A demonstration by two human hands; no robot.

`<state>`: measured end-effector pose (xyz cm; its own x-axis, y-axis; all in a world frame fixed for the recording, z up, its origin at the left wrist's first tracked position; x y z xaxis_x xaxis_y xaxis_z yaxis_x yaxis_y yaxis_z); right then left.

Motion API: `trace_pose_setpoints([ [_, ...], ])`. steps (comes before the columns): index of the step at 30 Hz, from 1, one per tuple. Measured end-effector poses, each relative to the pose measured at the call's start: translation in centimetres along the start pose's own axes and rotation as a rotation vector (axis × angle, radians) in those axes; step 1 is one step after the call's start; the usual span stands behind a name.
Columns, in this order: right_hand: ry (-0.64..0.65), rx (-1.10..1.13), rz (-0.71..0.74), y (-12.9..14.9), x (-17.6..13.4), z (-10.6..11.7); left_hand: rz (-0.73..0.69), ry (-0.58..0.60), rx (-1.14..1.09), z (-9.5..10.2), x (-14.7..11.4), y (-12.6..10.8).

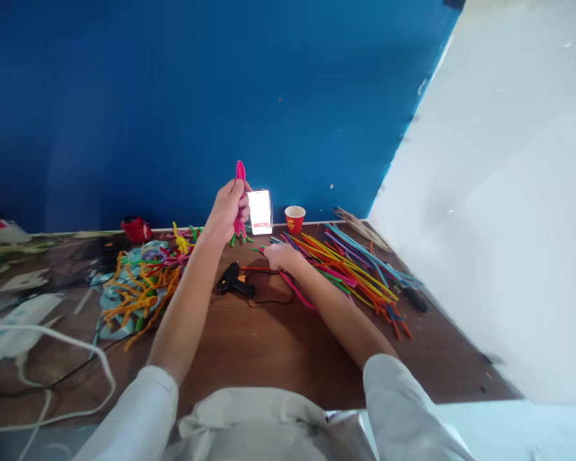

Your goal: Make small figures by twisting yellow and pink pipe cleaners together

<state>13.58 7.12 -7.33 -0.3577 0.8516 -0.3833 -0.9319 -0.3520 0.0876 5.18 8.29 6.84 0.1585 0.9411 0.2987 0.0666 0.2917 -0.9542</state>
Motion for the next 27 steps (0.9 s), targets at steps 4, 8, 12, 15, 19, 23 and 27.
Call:
trace_pose_setpoints([
  [4, -0.042, -0.004, -0.021, 0.2, 0.1, 0.1, 0.018, 0.066, -0.056, -0.1, 0.1, 0.0],
  [8, -0.034, 0.028, -0.007, 0.0, 0.3, 0.2, 0.025, 0.095, -0.051, -0.4, 0.1, 0.1],
  [12, -0.009, 0.083, 0.034, -0.4, 0.5, 0.2, 0.004, 0.161, 0.048, -1.2, -0.6, -0.4],
  [15, -0.069, 0.155, 0.067, -0.7, 0.5, 1.3, -0.035, 0.184, 0.119, -1.5, -0.8, -0.8],
  [19, -0.283, 0.286, 0.109, -2.2, -0.6, 4.6, -0.026, 0.111, 0.145, -0.9, -0.4, -0.5],
  [23, -0.577, 0.391, 0.123, -5.3, -3.9, 8.9, 0.005, 0.024, 0.183, -0.1, 0.1, -0.1],
  [27, -0.835, 0.781, 0.206, -7.7, -9.0, 12.3, 0.032, 0.065, 0.184, -0.1, 0.0, 0.2],
])
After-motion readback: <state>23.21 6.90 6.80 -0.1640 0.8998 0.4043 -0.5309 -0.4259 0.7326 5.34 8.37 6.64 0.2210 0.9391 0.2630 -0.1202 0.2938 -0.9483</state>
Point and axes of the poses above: each hand's wrist, its own x-axis towards the middle knuckle, its own z-axis out of the back of the hand, y = z × x, the point moved 8 cm from there along x, towards the middle knuckle, and after that the axes turned 8 degrees about x, right-handed, at the moved point
